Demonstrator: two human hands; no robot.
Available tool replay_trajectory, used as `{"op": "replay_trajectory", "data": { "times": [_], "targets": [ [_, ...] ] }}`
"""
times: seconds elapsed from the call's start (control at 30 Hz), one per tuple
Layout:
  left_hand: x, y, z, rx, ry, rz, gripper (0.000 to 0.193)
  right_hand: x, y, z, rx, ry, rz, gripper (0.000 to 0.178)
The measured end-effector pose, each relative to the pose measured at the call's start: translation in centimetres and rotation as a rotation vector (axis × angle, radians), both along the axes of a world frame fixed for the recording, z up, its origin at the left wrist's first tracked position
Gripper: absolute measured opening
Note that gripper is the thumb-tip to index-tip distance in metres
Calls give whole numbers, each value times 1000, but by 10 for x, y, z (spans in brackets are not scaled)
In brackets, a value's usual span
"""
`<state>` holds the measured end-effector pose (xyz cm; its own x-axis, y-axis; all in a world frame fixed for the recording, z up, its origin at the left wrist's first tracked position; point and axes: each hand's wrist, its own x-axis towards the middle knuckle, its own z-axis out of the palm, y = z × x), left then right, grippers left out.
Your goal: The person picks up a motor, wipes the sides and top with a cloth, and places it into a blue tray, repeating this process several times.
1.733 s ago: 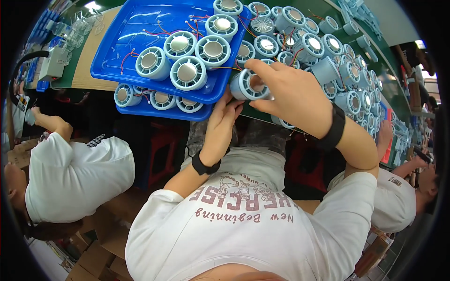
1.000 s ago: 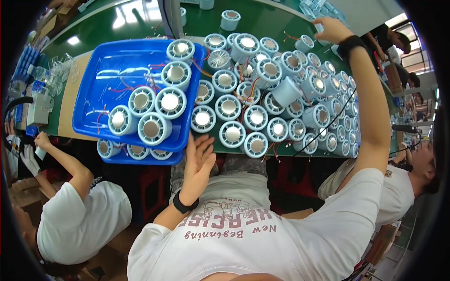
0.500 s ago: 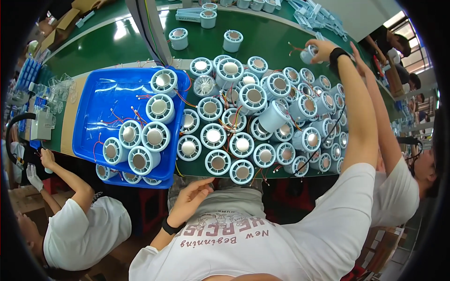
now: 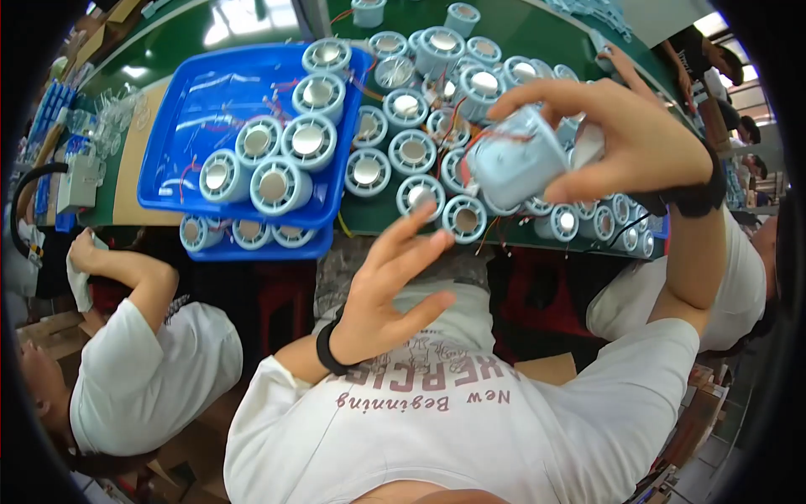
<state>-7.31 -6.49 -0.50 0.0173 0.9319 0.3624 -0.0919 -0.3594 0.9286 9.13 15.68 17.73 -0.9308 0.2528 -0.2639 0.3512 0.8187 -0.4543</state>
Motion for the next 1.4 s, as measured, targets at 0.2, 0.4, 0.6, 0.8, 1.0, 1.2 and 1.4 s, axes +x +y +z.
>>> {"op": "replay_trajectory", "data": {
  "times": [0.2, 0.4, 0.6, 0.8, 1.0, 1.2, 1.4],
  "targets": [
    [9, 0, 1, 176, -61, 240, 68, -24, -53, -32, -331, -124, 22, 70],
    [0, -23, 7, -223, -638, 43, 78, -26, -46, -43, -521, -68, -84, 83],
    [-11, -28, 4, -298, -813, -117, 73, -41, -45, -60, -211, 249, 359, 88],
    [-24, -25, -1, -434, -1003, -327, 68, -47, -64, -73, -182, 241, 294, 78],
    [-18, -27, -44, -607, -849, 16, 60, -49, -81, -106, 4, 45, 102, 64],
    [-9, -24, -55, -466, -587, 186, 75, -74, -88, -149, 275, 49, -11, 56],
    [0, -11, -73, -344, -478, 187, 82, -84, -97, -155, 394, 110, -83, 58]
  ]
}}
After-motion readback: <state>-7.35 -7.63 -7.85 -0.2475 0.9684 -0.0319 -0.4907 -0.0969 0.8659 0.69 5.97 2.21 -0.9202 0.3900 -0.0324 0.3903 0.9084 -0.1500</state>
